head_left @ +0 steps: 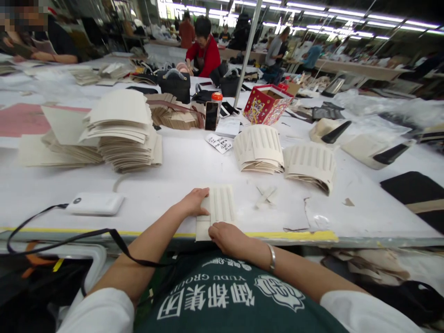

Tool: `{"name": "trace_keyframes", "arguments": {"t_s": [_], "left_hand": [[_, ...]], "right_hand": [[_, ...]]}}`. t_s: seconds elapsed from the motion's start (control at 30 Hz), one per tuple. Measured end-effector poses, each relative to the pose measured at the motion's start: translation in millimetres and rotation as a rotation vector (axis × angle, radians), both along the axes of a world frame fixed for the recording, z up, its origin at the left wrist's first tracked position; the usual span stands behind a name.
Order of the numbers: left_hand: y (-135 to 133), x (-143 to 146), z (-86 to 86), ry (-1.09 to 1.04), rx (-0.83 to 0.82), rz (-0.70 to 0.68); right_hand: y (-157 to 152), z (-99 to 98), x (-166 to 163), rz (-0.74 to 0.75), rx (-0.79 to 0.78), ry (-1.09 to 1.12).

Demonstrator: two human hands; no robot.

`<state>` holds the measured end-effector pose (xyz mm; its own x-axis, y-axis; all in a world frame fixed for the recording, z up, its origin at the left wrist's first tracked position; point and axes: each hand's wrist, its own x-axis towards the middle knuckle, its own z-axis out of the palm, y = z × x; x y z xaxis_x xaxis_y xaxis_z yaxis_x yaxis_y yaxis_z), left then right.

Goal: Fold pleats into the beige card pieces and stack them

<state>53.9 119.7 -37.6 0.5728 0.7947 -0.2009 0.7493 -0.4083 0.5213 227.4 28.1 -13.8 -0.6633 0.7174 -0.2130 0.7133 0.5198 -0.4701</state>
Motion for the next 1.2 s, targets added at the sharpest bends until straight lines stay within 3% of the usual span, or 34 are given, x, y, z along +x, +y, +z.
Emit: {"name": "trace_keyframes", "arguments": {"t_s": [0.13,0.27,0.33,0.43,0.5,0.6,0.7,0.8,0.87,0.93,0.97,1.07,1.2], "left_hand": [[2.0,7.6,3.6,0.072,-0.001,-0.046],[3.9,19.6,5.0,0.174,0.038,-0.164],[5.4,23.7,4.6,0.206,0.041,-0.192],[6.2,25.7,4.5,0.206,0.043,-0.194],[3.9,23.6,4.5,0.198,0.030,-0.175],[-3.8,14.4,2.3,0.125,0.018,-0.098],[-10.2,3.2,-2.4,-0.011,0.046,0.059],[-7.4,-0.4,-6.2,-0.068,0.073,0.235],[-0.5,3.0,-7.2,-0.056,0.074,0.285],[7.8,8.6,-7.3,-0.038,0.075,0.299],[11.8,11.5,-7.2,-0.032,0.080,0.303],[21.7,17.5,-7.1,-0.015,0.097,0.304],[30.3,19.2,-6.3,0.007,0.082,0.290]], "right_hand": [[-19.9,-4.8,9.4,-0.186,-0.025,0.088],[-10.8,-5.9,4.6,-0.198,-0.002,0.122],[-17.3,-0.7,0.2,-0.102,-0.084,0.128],[-39.8,12.9,-2.2,0.165,-0.325,0.223],[-51.5,22.3,3.3,0.177,-0.399,0.273],[-46.6,31.9,32.1,-0.118,-0.316,0.343],[-13.4,36.4,87.1,-0.491,-0.154,0.355],[29.3,37.8,136.4,-0.754,0.080,0.060],[52.3,37.0,142.6,-0.811,0.283,-0.171],[68.4,33.2,121.3,-0.766,0.370,-0.246],[74.5,29.7,102.5,-0.717,0.340,-0.218],[90.0,12.7,36.6,-0.573,0.034,-0.050],[110.9,-13.8,-14.8,-0.598,-0.246,0.060]]}}
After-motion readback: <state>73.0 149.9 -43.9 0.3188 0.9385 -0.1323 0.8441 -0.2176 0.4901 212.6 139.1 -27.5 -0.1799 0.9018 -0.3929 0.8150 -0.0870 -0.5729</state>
